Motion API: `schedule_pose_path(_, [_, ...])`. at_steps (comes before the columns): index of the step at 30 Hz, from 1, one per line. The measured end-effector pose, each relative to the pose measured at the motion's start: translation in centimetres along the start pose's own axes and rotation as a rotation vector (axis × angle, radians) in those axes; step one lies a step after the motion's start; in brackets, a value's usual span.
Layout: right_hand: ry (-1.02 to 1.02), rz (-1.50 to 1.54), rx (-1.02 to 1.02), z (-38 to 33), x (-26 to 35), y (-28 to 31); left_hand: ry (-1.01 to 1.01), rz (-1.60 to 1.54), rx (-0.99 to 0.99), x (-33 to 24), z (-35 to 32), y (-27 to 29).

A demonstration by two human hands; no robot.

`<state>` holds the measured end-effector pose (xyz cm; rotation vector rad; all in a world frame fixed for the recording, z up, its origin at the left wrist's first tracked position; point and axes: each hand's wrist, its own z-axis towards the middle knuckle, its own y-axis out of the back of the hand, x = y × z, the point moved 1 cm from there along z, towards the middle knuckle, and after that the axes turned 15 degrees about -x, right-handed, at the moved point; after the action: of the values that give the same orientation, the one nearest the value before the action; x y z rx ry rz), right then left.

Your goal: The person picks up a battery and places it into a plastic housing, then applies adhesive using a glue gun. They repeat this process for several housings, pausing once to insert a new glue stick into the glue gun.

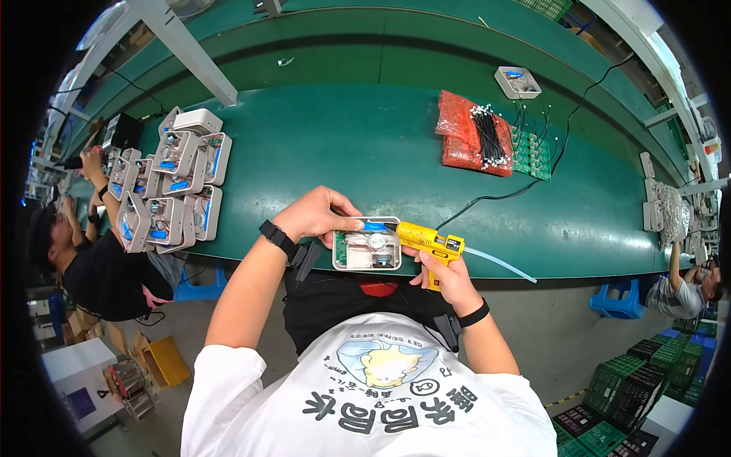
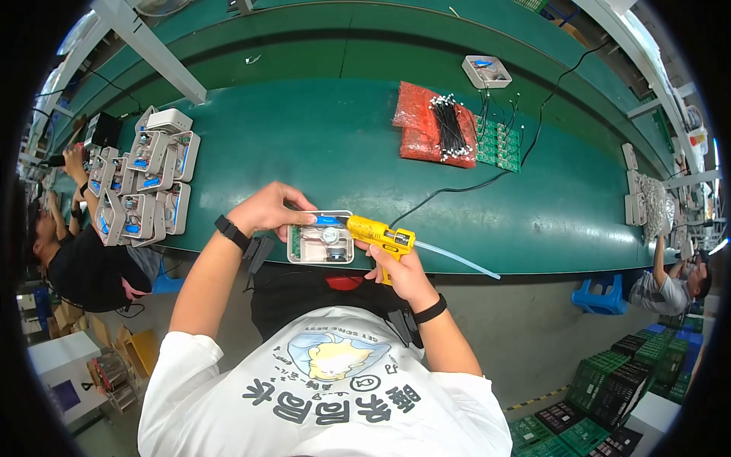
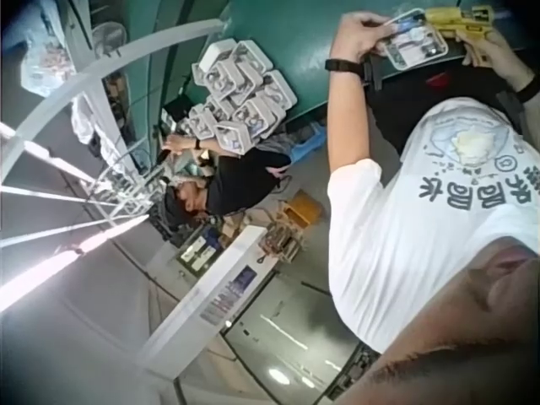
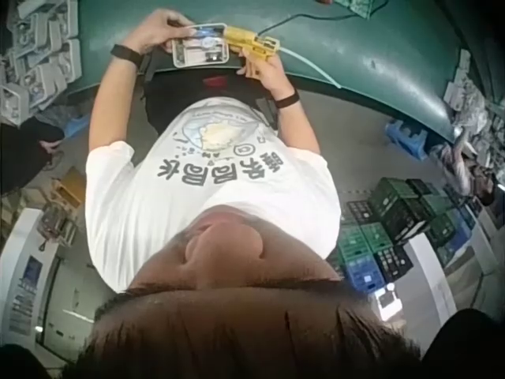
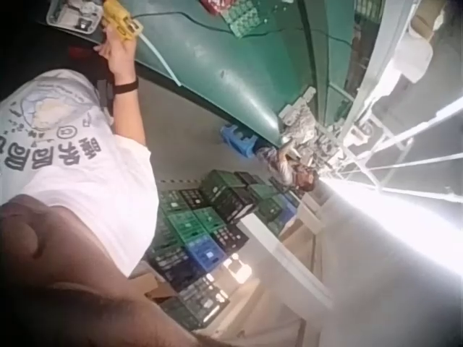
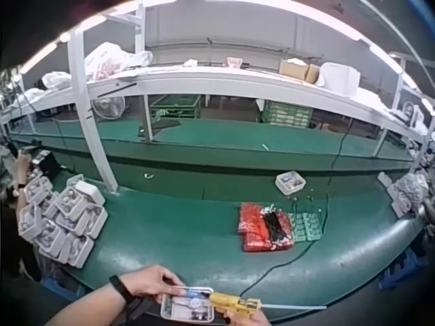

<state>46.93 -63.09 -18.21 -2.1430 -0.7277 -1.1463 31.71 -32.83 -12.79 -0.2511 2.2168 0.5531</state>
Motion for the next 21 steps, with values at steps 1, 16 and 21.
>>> schedule_pose_path(1, [0.000, -0.002, -0.006, 0.0, 0.0, 0.0, -0.001, 0.006, 0.000, 0.0, 0.0, 0.0])
schedule_pose_path(16, [0.018, -0.086, -0.035, -0.6, -1.0, 0.7, -0.916, 0.405, -0.678, 3.0, -5.2, -3.1])
schedule_pose_path(21, [0.040, -0.033, -0.013, -0.4, -1.4, 0.8, -0.885, 0.405, -0.646, 3.2, -4.8, -2.9])
